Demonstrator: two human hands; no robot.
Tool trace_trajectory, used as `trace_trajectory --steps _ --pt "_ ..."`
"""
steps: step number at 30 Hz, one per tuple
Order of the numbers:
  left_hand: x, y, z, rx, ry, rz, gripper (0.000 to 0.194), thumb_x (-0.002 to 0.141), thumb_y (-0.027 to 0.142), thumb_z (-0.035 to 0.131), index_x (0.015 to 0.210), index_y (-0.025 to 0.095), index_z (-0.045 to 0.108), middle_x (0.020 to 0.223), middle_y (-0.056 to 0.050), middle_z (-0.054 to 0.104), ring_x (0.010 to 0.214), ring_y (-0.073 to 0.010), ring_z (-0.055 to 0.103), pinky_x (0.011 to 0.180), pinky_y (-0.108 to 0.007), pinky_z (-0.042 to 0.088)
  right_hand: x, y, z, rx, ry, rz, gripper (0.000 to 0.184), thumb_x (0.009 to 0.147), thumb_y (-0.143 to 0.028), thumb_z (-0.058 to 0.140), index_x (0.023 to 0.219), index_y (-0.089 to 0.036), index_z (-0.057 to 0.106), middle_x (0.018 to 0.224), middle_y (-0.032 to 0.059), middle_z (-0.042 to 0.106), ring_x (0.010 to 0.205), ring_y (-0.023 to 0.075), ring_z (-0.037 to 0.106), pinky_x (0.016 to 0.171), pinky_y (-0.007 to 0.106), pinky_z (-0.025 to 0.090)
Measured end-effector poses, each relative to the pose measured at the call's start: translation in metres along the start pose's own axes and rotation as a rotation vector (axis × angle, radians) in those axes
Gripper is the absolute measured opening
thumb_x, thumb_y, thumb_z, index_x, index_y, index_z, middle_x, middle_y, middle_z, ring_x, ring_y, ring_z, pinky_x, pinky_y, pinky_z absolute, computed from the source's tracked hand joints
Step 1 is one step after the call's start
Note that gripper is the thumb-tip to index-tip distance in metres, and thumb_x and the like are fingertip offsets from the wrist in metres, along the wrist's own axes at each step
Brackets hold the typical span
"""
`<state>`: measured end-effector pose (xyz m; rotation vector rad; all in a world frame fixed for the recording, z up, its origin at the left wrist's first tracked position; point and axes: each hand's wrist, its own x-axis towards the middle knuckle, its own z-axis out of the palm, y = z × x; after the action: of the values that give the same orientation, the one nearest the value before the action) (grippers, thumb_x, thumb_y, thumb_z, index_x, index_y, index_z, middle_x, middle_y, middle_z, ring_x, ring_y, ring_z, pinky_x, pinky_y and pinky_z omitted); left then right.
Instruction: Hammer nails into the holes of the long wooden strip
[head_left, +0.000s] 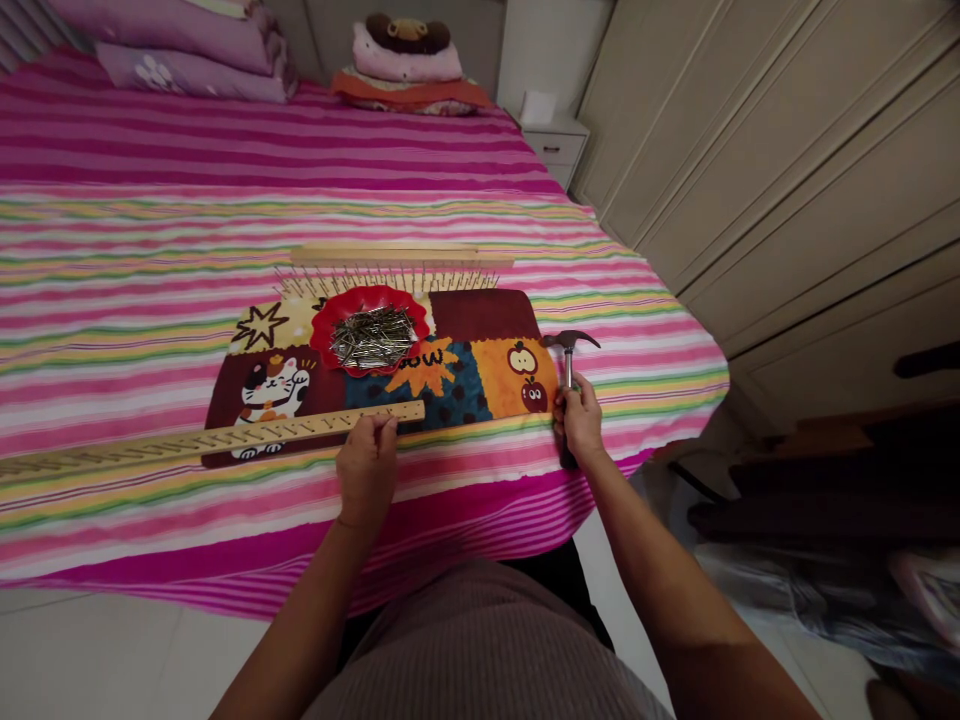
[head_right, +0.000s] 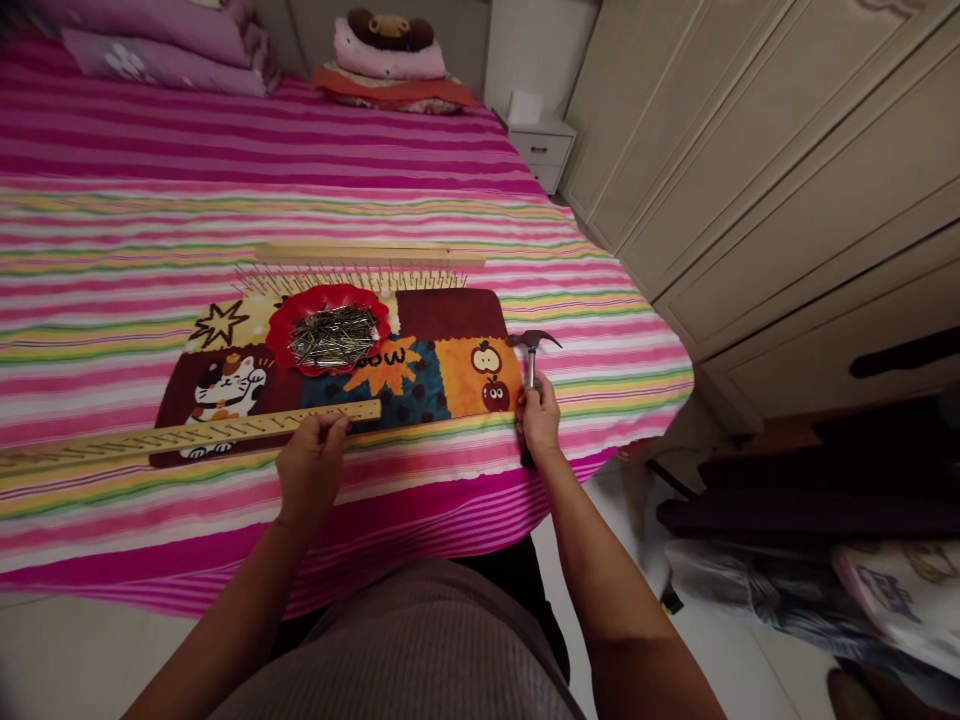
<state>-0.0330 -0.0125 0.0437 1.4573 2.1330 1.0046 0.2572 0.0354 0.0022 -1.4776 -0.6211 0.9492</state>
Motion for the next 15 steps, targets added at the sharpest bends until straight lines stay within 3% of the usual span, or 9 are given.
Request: trace_trajectory --steps 10,15 --pt "0.001 -0.001 0.005 0.029 0.021 0.004 0.013 0.082 0.033 0.050 0.082 0.022 0.058 0.087 -0.004 0.069 0.086 -0.0200 0.064 0.079 -0.030 0.046 -0.001 -0.001 0.000 -0.012 0.005 0.005 0.038 0.073 -0.032 0.056 0.111 -0.027 0.055 0.056 -0.0104 0.047 0.034 0.0043 0.032 0.031 0.015 0.018" --pt "0.003 -0.001 0.016 0.013 0.042 0.022 0.015 0.082 0.035 0.052 0.081 0.021 0.059 0.085 -0.005 0.070 0.084 -0.0194 0.064 0.077 -0.029 0.046 0.000 0.000 0.001 -0.023 0.013 -0.007 0.038 0.074 -0.033 0.056 0.111 -0.026 0.055 0.056 -0.0105 0.047 0.034 0.0040 0.031 0.031 0.015 0.018"
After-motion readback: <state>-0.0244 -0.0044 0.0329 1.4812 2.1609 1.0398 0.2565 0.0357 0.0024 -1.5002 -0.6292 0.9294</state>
